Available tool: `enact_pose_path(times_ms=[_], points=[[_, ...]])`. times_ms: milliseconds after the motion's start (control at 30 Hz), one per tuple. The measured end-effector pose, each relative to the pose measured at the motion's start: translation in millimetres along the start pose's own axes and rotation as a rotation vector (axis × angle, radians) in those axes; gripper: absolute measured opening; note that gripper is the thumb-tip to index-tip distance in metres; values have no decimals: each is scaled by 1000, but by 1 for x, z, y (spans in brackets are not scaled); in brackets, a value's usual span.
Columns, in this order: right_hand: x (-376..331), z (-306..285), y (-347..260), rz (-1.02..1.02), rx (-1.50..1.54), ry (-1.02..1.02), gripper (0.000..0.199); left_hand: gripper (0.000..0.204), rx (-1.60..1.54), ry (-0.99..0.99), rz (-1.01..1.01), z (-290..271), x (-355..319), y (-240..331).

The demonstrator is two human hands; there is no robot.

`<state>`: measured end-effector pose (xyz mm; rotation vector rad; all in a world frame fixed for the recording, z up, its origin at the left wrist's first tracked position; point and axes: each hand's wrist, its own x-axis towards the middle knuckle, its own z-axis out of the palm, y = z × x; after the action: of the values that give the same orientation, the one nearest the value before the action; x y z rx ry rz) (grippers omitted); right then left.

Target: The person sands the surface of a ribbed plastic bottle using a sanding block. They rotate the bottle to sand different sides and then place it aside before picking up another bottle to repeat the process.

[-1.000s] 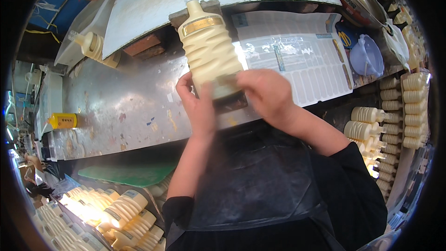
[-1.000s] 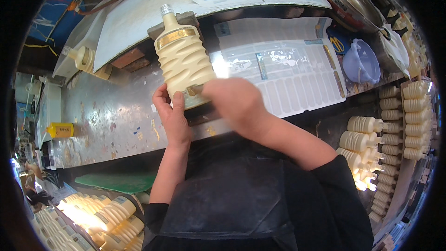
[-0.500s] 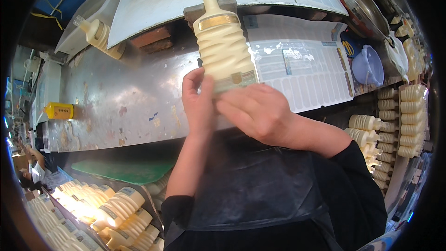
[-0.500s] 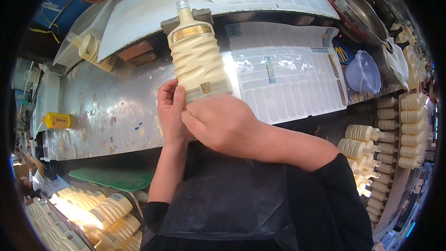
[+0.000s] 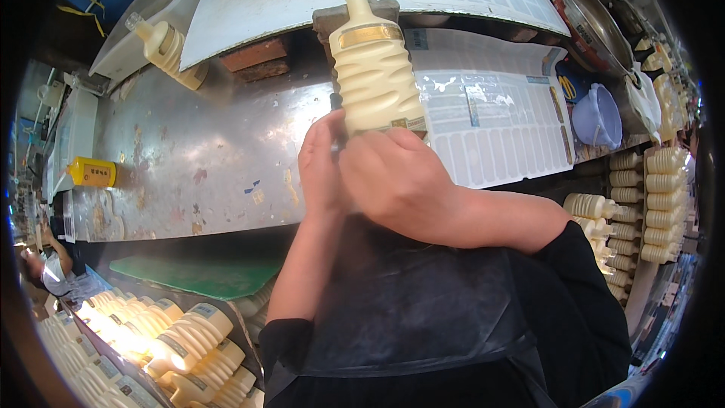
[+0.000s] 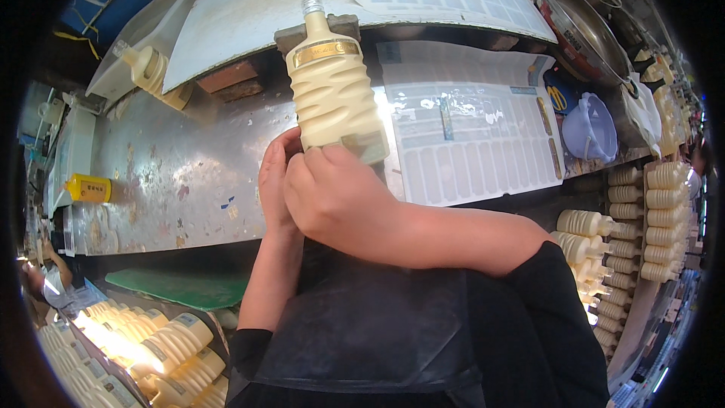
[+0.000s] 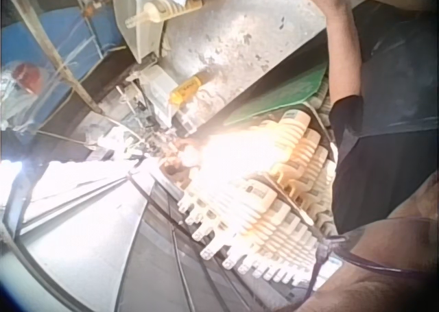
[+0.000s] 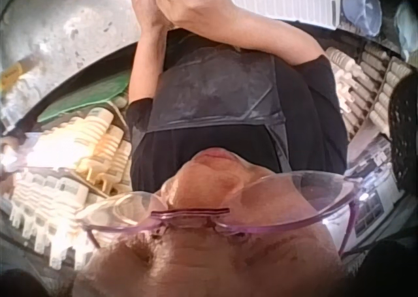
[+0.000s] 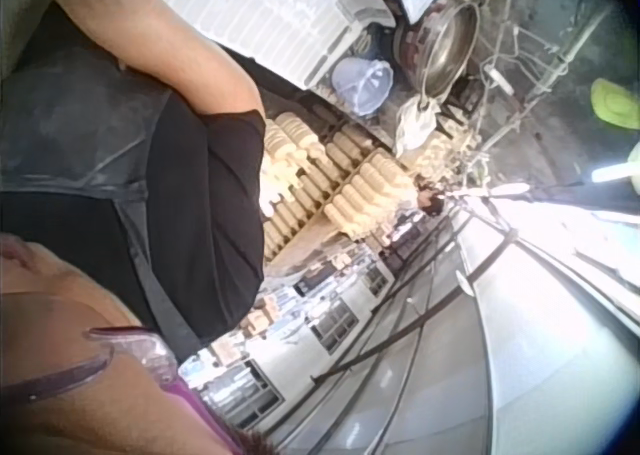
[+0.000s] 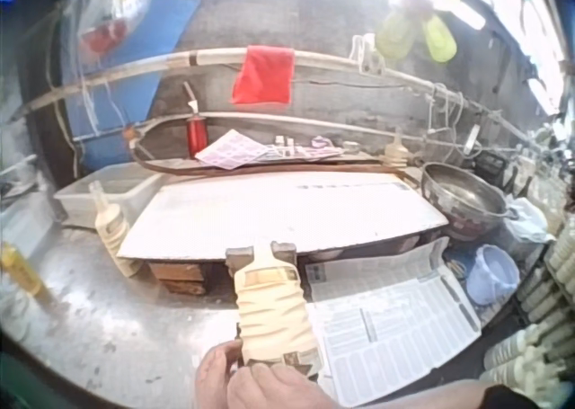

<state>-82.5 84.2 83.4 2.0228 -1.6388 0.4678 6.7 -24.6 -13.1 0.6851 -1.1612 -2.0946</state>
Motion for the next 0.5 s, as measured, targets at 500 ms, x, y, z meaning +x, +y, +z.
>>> enact_pose_path(times_ms=[500], points=[[-29, -25, 31, 918, 417, -105, 20, 48, 361, 68, 209, 16, -7, 1]])
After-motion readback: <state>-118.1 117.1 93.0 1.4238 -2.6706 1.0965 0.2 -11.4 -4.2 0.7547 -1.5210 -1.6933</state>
